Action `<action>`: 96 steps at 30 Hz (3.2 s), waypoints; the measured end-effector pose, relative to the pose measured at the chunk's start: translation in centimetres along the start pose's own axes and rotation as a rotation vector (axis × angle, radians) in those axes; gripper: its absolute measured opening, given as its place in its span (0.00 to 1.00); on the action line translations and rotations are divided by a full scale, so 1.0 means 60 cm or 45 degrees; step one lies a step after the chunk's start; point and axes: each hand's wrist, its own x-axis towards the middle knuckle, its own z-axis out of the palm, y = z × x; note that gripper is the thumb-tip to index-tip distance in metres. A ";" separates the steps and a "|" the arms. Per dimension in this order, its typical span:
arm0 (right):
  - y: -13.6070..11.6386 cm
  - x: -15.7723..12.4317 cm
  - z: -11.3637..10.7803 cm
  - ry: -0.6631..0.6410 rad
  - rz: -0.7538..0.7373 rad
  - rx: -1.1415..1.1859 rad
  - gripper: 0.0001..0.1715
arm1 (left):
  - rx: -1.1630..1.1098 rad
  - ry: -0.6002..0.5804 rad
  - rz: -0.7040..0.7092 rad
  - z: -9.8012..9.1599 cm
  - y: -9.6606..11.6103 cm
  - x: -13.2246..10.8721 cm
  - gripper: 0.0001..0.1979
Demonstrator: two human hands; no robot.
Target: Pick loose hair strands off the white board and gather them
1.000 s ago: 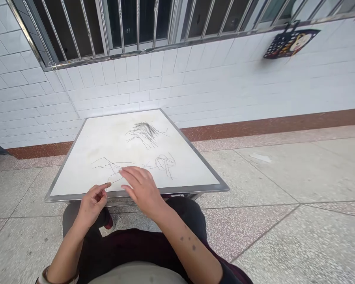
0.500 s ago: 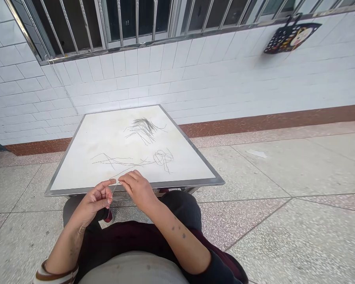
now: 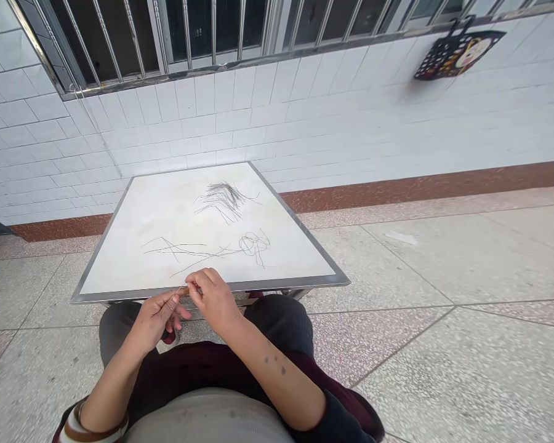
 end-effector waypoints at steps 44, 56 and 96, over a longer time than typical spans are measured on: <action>0.022 -0.013 -0.040 -0.297 -0.324 -0.171 0.17 | 0.447 0.010 0.016 -0.103 0.001 -0.044 0.27; -0.007 -0.019 -0.035 -0.263 -0.142 0.128 0.07 | -0.075 0.148 0.136 -0.006 0.013 -0.008 0.26; 0.001 -0.026 -0.037 -0.285 -0.407 0.050 0.09 | -0.268 0.526 0.205 -0.016 0.006 -0.012 0.26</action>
